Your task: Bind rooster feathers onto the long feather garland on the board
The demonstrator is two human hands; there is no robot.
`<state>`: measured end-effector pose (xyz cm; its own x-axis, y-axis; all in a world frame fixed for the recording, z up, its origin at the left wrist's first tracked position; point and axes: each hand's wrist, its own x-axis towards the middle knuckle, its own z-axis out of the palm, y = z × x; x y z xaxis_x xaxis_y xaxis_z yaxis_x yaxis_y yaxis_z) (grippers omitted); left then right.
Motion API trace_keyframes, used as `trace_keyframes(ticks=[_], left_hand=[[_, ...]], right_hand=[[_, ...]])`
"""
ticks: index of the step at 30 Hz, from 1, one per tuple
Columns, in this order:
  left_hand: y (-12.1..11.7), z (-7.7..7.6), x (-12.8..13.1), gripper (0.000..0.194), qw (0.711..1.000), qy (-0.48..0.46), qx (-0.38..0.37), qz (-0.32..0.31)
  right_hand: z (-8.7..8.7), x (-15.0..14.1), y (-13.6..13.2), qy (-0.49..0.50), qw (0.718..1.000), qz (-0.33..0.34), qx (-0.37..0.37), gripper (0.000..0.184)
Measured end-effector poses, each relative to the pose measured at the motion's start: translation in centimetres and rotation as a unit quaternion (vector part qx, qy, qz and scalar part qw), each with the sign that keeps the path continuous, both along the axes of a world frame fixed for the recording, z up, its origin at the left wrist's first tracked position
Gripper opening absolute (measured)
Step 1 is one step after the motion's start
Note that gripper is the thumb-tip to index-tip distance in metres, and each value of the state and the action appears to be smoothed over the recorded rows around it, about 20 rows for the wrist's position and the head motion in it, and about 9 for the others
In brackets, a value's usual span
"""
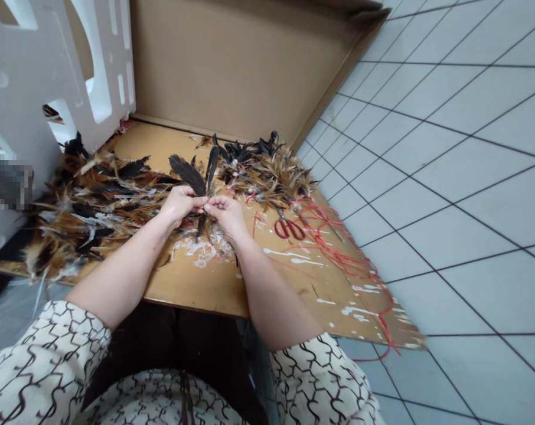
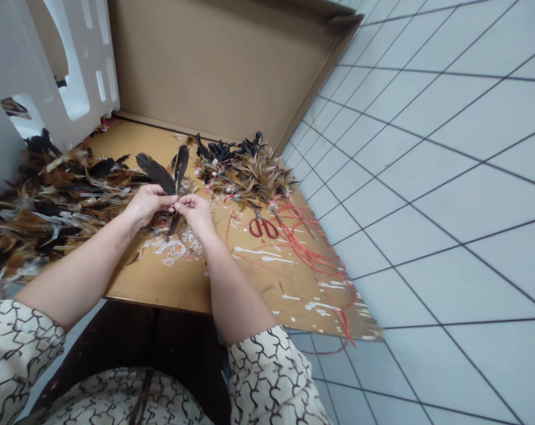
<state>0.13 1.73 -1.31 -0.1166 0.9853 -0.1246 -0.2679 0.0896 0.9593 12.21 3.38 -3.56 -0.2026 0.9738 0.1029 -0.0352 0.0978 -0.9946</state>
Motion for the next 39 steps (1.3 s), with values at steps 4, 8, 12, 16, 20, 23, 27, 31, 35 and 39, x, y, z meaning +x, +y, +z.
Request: trace_keyframes(ticks=[4,8,12,16,20,23,27,31,35,39], left_hand=[[0.1,0.0,0.0,0.032,1.0,-0.009,-0.007,0.005],[0.0,0.1,0.1,0.033,1.0,-0.017,-0.015,0.001],[-0.2,0.3,0.1,0.03,0.999,-0.024,-0.016,-0.015],[-0.2,0.3,0.1,0.027,0.999,-0.023,-0.01,-0.023],[-0.2,0.2,0.1,0.028,0.999,-0.022,-0.008,-0.023],[-0.1,0.1,0.2,0.03,1.0,-0.019,-0.005,-0.024],[0.1,-0.3,0.0,0.024,0.999,0.021,0.017,-0.032],[1.0,-0.7,-1.3,0.011,0.978,0.186,0.068,0.062],[1.9,-1.3,-3.2,0.035,0.872,0.443,0.137,0.156],[2.2,-1.6,-4.2,0.046,0.805,0.568,0.092,0.142]], right_hand=[[-0.1,-0.1,0.0,0.007,1.0,0.005,-0.003,0.018],[-0.1,0.0,0.0,0.006,1.0,0.012,0.0,0.015],[0.0,0.1,0.0,-0.007,1.0,0.02,0.0,0.013],[0.0,0.1,0.0,-0.009,1.0,0.022,0.001,0.011],[0.0,0.1,0.0,0.0,1.0,0.025,0.0,0.012],[-0.1,0.1,0.1,0.002,1.0,0.027,-0.003,0.012],[-0.3,0.1,0.3,-0.002,1.0,0.016,0.001,0.013],[-0.4,0.2,0.6,0.004,0.999,-0.032,-0.009,0.019],[-0.3,0.4,0.8,0.01,0.998,-0.065,-0.018,0.02],[-0.2,0.4,0.9,0.018,0.997,-0.067,-0.03,0.021]])
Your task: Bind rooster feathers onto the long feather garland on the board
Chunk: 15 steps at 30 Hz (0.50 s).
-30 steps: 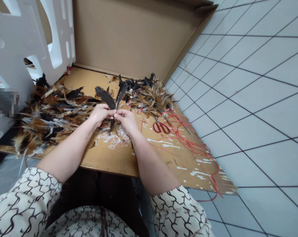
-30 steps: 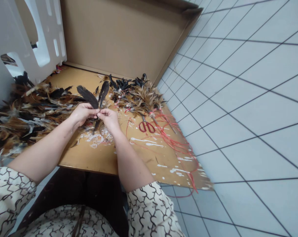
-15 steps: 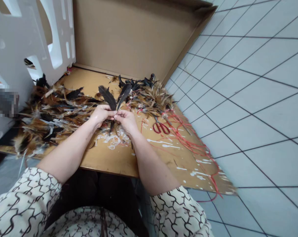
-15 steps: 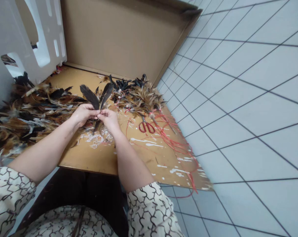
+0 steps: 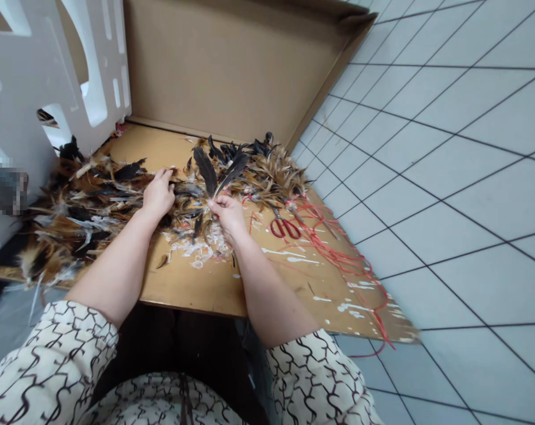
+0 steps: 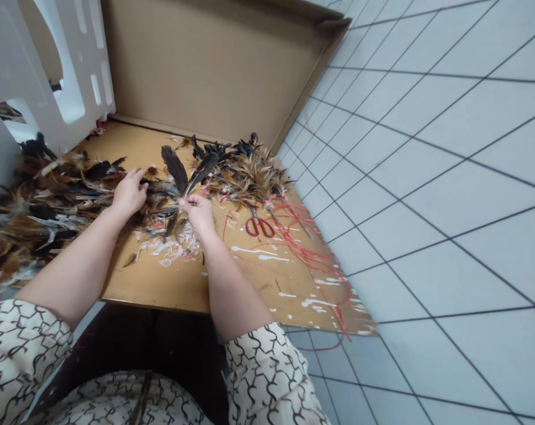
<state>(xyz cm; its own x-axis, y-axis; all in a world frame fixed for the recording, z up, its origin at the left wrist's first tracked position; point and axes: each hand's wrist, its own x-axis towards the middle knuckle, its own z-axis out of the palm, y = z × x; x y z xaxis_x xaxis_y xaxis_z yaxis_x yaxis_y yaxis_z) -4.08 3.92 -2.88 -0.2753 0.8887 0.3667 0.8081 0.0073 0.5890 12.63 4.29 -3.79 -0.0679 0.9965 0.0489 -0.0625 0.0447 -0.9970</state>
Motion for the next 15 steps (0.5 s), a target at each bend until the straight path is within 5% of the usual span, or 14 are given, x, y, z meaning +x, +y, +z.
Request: trace_keyframes(ticks=[6,15], left_hand=[[-0.56,0.46,0.39,0.046,0.977,0.154,-0.147,0.011],[-0.96,0.83,-0.14,0.037,0.985,0.146,-0.087,0.005]], right_hand=[[0.03,0.17,-0.08,0.005,1.0,0.011,0.001,0.027],[0.13,0.61,0.37,0.017,1.0,-0.007,-0.001,0.026]])
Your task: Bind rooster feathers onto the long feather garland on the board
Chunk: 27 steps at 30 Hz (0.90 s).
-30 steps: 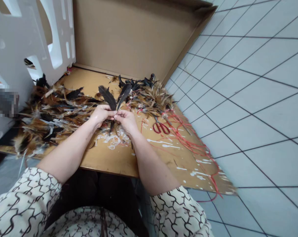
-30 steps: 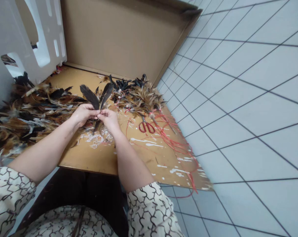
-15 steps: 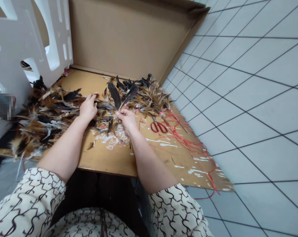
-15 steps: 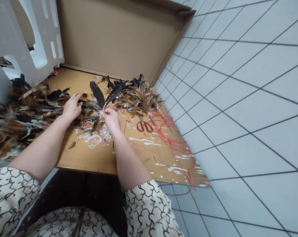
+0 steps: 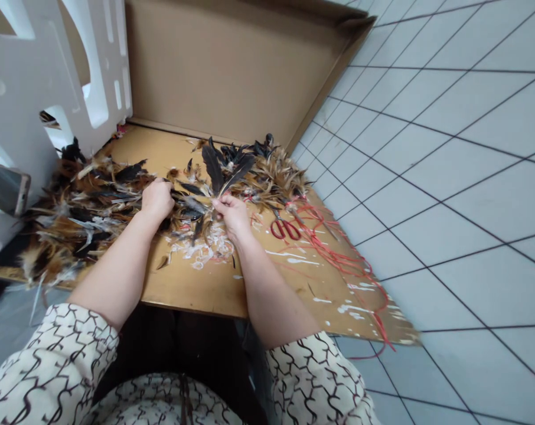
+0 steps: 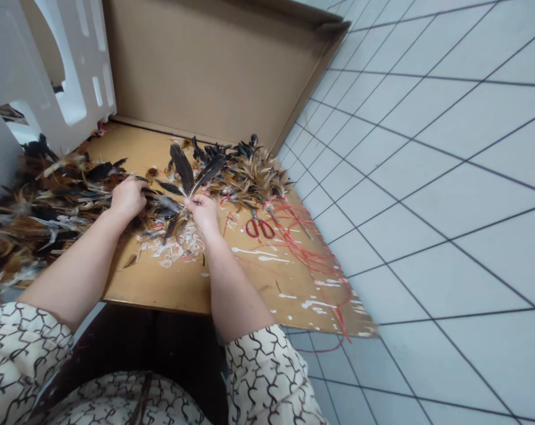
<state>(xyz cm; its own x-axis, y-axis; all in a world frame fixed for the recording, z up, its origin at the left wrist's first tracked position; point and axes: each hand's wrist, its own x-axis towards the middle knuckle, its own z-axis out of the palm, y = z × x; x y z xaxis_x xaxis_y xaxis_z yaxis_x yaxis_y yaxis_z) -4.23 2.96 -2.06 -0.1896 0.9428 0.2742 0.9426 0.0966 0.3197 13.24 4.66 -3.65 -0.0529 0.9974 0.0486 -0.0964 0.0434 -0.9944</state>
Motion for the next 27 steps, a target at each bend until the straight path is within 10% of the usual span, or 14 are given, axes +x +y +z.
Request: trace_keyframes(ticks=[13,27], left_hand=[[1.2,-1.5,-0.1,0.033,0.932,-0.14,0.319,-0.098],[-0.1,-0.2,0.8,0.04,0.954,-0.135,0.247,-0.105]], right_hand=[[0.4,0.5,0.1,0.032,0.996,-0.072,0.031,0.026],[1.3,-0.1,-1.5,0.008,0.988,0.152,-0.033,0.035]])
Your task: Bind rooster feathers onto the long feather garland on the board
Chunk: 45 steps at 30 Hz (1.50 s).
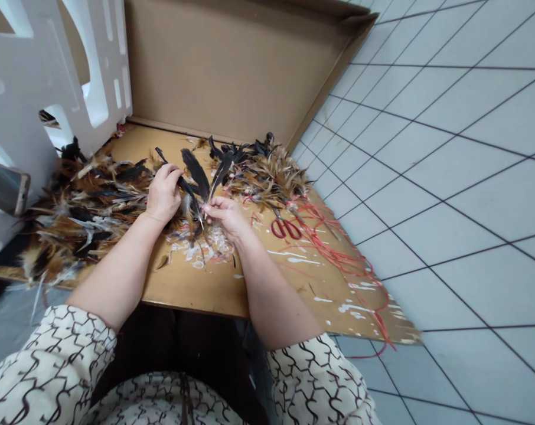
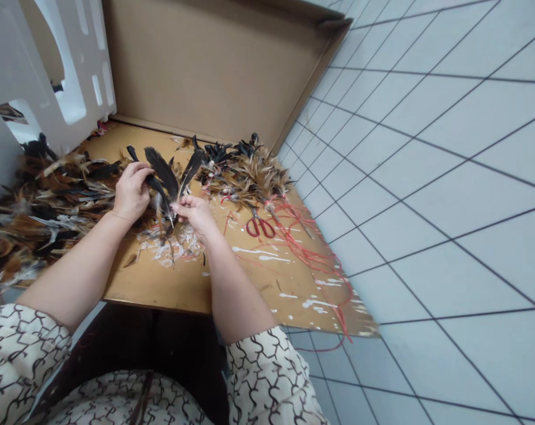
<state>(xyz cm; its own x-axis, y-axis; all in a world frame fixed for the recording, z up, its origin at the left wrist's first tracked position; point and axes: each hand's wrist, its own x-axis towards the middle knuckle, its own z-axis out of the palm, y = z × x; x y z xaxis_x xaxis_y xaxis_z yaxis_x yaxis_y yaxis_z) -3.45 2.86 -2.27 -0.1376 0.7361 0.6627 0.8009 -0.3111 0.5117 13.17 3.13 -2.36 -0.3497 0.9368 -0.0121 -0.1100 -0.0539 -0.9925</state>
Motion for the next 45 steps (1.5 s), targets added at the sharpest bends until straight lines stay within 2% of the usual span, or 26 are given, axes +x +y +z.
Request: trace_keyframes(ticks=[7,12,19,24,27,29,33,35,37,41,45], left_hand=[[0.0,-0.4,0.6,0.036,0.999,0.014,-0.03,-0.007],[-0.2,-0.4,0.9,0.043,0.999,0.037,-0.039,-0.008],[-0.7,-0.3,1.3,0.046,0.997,0.001,-0.08,-0.009],[-0.9,0.0,1.6,0.039,0.996,-0.066,-0.057,0.019],[-1.1,0.4,2.2,0.026,0.986,-0.154,-0.054,-0.012],[-1.3,0.6,2.8,0.012,0.961,-0.246,-0.092,-0.082],[-1.9,0.8,4.2,0.013,0.849,-0.41,-0.235,-0.235],[-2.1,0.8,4.7,0.021,0.799,-0.457,-0.284,-0.269],[-2.2,0.8,4.9,0.026,0.76,-0.489,-0.318,-0.285],[-2.2,0.8,5.2,0.016,0.718,-0.52,-0.357,-0.294],[-2.2,1.0,5.2,0.014,0.711,-0.546,-0.359,-0.26]], right_hand=[[-0.3,-0.6,-0.4,-0.021,0.999,0.038,0.003,0.034],[-0.4,-0.3,0.2,0.024,0.999,-0.028,0.001,0.03],[0.1,0.6,0.8,0.115,0.989,-0.092,-0.015,0.027],[0.4,0.6,0.8,0.127,0.986,-0.111,-0.005,0.023],[0.3,0.5,0.8,0.136,0.984,-0.119,0.003,0.021],[0.2,0.4,0.9,0.141,0.983,-0.121,0.009,0.021],[0.2,0.2,0.8,0.145,0.981,-0.125,0.023,0.025],[0.2,0.1,0.7,0.141,0.982,-0.119,0.024,0.028],[0.1,0.1,0.6,0.132,0.985,-0.111,0.018,0.03],[0.0,0.0,0.4,0.123,0.987,-0.104,0.005,0.032],[-0.2,0.1,0.6,0.145,0.983,-0.114,0.018,0.028]])
